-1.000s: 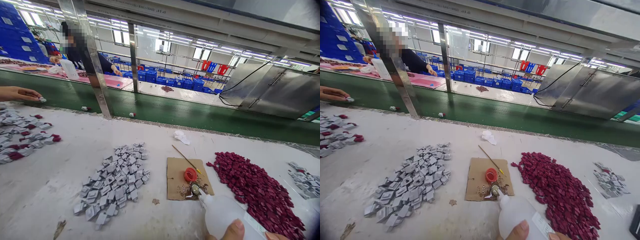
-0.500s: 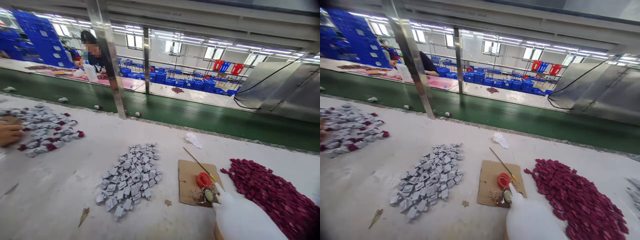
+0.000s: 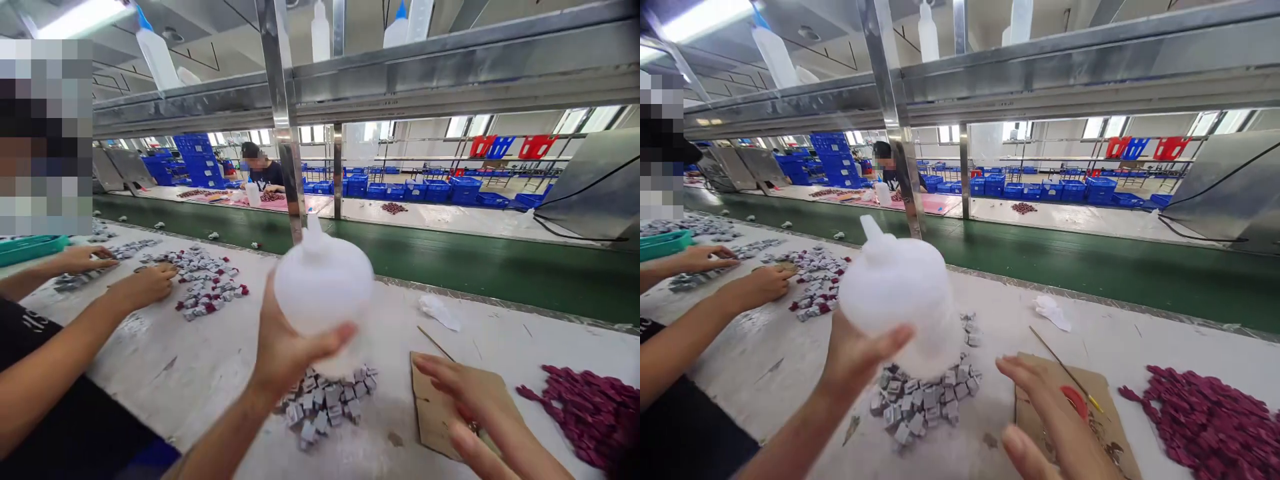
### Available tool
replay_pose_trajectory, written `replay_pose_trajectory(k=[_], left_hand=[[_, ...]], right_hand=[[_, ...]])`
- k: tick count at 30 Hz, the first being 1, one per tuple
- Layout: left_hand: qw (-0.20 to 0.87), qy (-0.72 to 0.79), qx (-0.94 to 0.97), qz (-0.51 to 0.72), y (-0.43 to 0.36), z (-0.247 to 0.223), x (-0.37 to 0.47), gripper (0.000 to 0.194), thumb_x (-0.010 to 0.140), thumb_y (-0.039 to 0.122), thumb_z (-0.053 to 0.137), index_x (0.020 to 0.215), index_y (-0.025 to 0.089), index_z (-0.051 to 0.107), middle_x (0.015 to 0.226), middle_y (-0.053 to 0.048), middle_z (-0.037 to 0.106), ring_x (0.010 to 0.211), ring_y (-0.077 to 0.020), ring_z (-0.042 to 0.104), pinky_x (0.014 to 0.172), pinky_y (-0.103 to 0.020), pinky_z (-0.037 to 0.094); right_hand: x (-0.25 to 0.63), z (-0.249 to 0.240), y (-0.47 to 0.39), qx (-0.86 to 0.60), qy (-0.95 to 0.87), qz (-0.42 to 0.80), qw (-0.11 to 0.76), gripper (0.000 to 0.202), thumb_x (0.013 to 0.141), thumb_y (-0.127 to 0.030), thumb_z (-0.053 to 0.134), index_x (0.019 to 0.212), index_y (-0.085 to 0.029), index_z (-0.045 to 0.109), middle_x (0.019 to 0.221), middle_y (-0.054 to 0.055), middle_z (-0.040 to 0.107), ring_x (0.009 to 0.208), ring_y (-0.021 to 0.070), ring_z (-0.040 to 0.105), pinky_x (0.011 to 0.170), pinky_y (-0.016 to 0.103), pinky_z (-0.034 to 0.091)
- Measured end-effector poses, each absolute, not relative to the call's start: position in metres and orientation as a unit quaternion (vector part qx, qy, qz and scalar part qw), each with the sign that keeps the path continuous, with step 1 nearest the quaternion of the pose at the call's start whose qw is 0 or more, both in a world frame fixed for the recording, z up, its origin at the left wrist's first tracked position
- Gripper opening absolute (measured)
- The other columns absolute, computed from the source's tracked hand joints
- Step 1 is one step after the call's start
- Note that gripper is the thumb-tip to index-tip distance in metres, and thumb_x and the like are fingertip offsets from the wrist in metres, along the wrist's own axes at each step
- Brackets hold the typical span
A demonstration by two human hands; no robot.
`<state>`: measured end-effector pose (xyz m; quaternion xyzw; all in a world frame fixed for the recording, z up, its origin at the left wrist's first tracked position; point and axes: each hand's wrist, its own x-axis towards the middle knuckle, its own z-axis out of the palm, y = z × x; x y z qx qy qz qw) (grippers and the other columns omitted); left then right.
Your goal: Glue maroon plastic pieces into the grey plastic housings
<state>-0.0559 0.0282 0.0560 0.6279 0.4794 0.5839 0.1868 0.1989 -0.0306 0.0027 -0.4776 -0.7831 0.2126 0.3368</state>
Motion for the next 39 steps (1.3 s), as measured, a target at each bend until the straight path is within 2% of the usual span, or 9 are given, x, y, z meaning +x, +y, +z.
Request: replay_pose_trajectory(k=[3,7,10,14,23,30,34,37,39], left_hand=[[0.103,0.529,0.53,0.655,0.087,0.057,-0.101,0.1,0.043,0.047,0.088,0.128,0.014,0.045,0.122,-0.011,0.061,0.111,-0.0295,0.059,0.09,-0.04,0.053],[0.062,0.574,0.484,0.658,0.157,0.031,-0.148,0.06,0.077,0.034,0.074,0.127,0.015,0.049,0.129,-0.012,0.055,0.117,-0.0297,0.054,0.097,-0.051,0.045],[0.056,0.584,0.462,0.665,0.193,0.009,-0.175,0.037,0.091,0.031,0.059,0.125,0.018,0.053,0.13,-0.01,0.055,0.115,-0.0275,0.056,0.095,-0.052,0.046],[0.087,0.574,0.464,0.669,0.224,-0.01,-0.197,0.037,0.091,0.031,0.06,0.124,0.017,0.054,0.125,-0.01,0.057,0.108,-0.0253,0.06,0.089,-0.048,0.051],[0.177,0.527,0.555,0.619,0.263,-0.017,-0.189,0.042,0.09,0.03,0.061,0.129,0.018,0.05,0.128,-0.01,0.056,0.109,-0.0261,0.059,0.089,-0.049,0.051],[0.216,0.587,0.566,0.537,0.201,-0.052,-0.17,0.083,0.088,0.047,0.057,0.15,0.019,0.009,0.154,-0.021,0.017,0.143,-0.0399,0.018,0.109,-0.062,0.028],[0.313,0.549,0.672,0.386,0.132,-0.089,-0.163,0.057,0.095,0.054,0.033,0.141,0.022,0.042,0.148,-0.015,0.042,0.14,-0.0361,0.033,0.111,-0.062,0.027],[0.347,0.465,0.76,0.294,0.114,-0.089,-0.15,0.051,0.088,0.056,0.049,0.132,0.031,0.055,0.145,-0.004,0.05,0.141,-0.0293,0.033,0.118,-0.055,0.011],[0.358,0.424,0.79,0.263,0.116,-0.076,-0.14,0.047,0.088,0.054,0.054,0.126,0.027,0.06,0.14,-0.006,0.055,0.136,-0.0264,0.041,0.118,-0.055,0.011]], right_hand=[[0.162,0.011,0.028,-0.478,-0.774,0.277,0.31,0.048,0.09,-0.056,0.047,0.132,-0.033,0.051,0.142,0.004,0.047,0.132,0.0284,0.041,0.11,0.049,0.036],[0.117,-0.008,0.114,-0.486,-0.756,0.312,0.309,0.064,0.094,-0.065,0.023,0.123,-0.021,0.058,0.134,0.012,0.054,0.129,0.0262,0.045,0.113,0.051,0.028],[0.101,-0.031,0.149,-0.496,-0.739,0.357,0.285,0.067,0.093,-0.067,0.028,0.123,-0.015,0.057,0.132,0.014,0.056,0.126,0.0262,0.049,0.11,0.055,0.03],[0.092,-0.047,0.144,-0.466,-0.747,0.405,0.245,0.079,0.09,-0.074,0.018,0.123,-0.017,0.061,0.129,0.012,0.059,0.122,0.0246,0.053,0.11,0.047,0.034],[0.079,-0.034,0.121,-0.468,-0.728,0.44,0.239,0.057,0.094,-0.062,0.03,0.123,-0.023,0.061,0.129,0.008,0.058,0.123,0.0258,0.049,0.11,0.046,0.032],[0.087,-0.032,0.106,-0.461,-0.73,0.432,0.261,0.054,0.095,-0.059,0.03,0.115,-0.023,0.065,0.121,0.006,0.063,0.117,0.0226,0.055,0.106,0.039,0.039],[0.101,-0.042,0.087,-0.507,-0.707,0.403,0.284,0.06,0.095,-0.061,0.027,0.129,-0.02,0.055,0.14,0.011,0.049,0.133,0.0256,0.04,0.115,0.046,0.025],[0.104,-0.053,0.067,-0.519,-0.706,0.385,0.288,0.064,0.093,-0.063,0.032,0.135,-0.019,0.05,0.146,0.012,0.04,0.138,0.0265,0.032,0.117,0.049,0.02],[0.103,-0.056,0.055,-0.512,-0.715,0.377,0.291,0.066,0.09,-0.065,0.037,0.134,-0.018,0.051,0.147,0.013,0.039,0.138,0.0275,0.032,0.117,0.049,0.021]])
